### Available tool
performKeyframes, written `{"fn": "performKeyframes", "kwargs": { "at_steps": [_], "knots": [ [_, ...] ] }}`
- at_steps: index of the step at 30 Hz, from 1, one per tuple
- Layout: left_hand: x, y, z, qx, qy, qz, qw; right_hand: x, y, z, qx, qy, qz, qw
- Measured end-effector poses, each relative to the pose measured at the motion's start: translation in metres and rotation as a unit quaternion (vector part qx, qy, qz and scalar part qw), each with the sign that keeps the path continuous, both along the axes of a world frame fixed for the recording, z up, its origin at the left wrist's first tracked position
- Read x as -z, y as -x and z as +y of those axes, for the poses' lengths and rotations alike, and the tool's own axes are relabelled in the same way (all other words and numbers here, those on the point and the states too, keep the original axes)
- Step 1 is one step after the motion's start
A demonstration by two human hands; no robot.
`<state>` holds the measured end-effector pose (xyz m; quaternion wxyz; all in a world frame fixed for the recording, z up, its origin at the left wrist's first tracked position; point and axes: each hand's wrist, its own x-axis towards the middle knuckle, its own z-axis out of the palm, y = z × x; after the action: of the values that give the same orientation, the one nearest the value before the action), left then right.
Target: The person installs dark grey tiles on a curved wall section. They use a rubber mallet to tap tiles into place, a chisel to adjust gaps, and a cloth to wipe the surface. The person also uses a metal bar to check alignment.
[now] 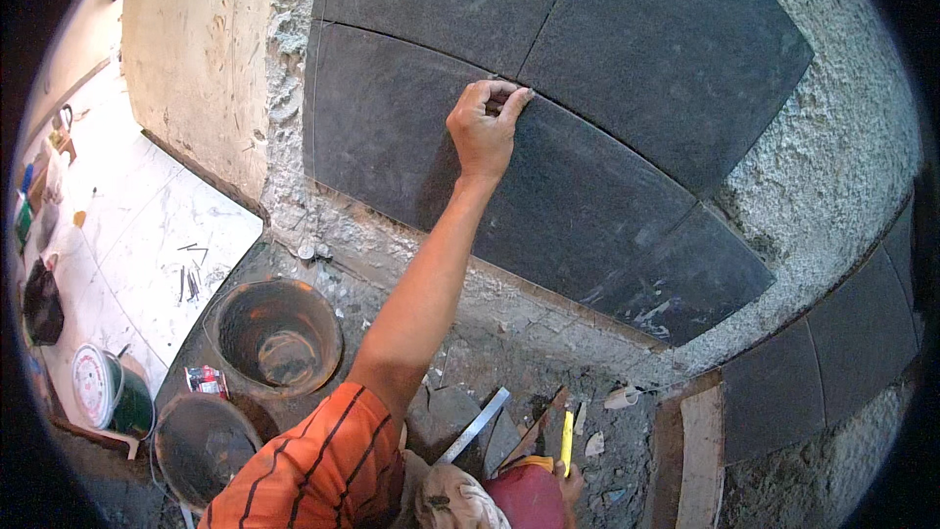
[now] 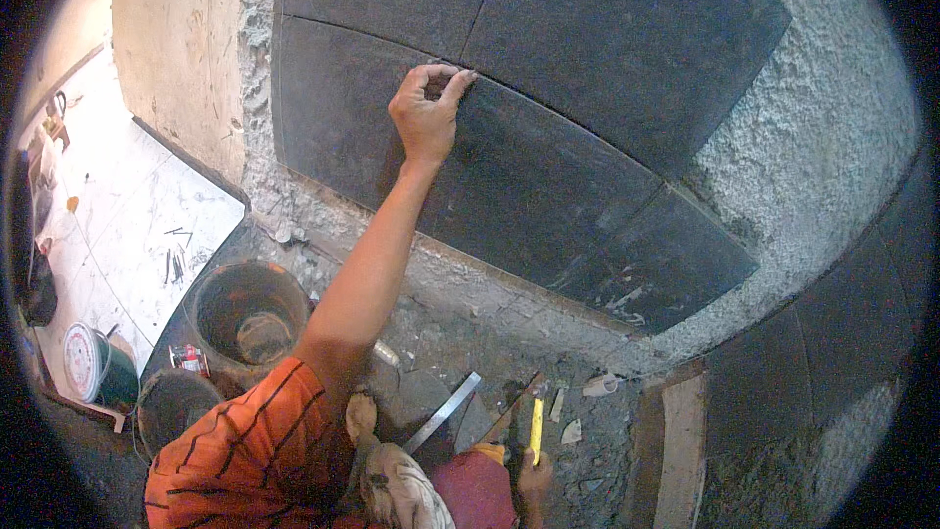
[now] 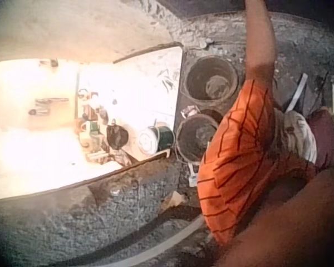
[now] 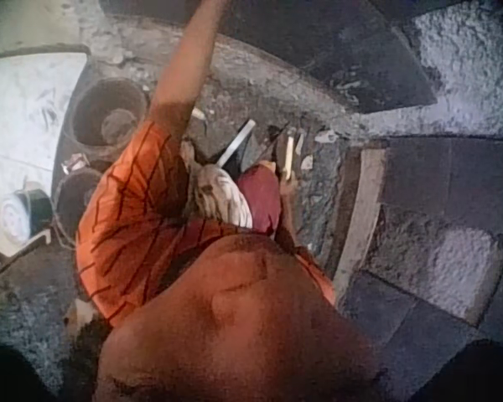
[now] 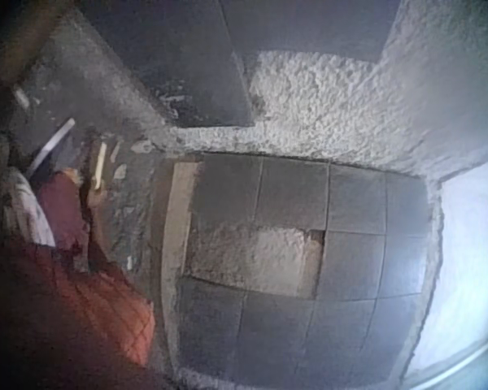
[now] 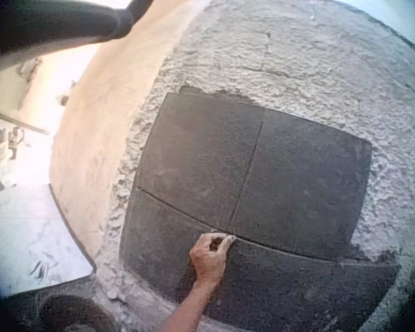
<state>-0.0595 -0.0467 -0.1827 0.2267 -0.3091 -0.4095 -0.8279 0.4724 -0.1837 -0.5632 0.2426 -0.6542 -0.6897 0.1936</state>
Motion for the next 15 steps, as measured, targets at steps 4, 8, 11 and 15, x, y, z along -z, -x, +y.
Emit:
{"fn": "performKeyframes", "kwargs": {
  "at_steps": [4,8,11,15],
  "knots": [
    [-0.004,-0.004,0.01,0.016,-0.015,-0.016,1.0,-0.022,0.021,-0.002,0.016,0.026,-0.001,1.0],
    [0.0,0.003,0.008,0.019,-0.023,-0.041,0.999,-0.107,0.1,0.033,-0.109,-0.09,0.059,0.988],
    [-0.003,-0.004,0.01,0.027,-0.013,-0.044,0.999,-0.17,0.162,0.074,-0.178,-0.218,0.07,0.957],
    [-0.003,-0.001,0.007,0.022,0.001,-0.035,0.999,-0.265,0.26,0.114,-0.29,-0.343,0.128,0.884]
  ]
}}
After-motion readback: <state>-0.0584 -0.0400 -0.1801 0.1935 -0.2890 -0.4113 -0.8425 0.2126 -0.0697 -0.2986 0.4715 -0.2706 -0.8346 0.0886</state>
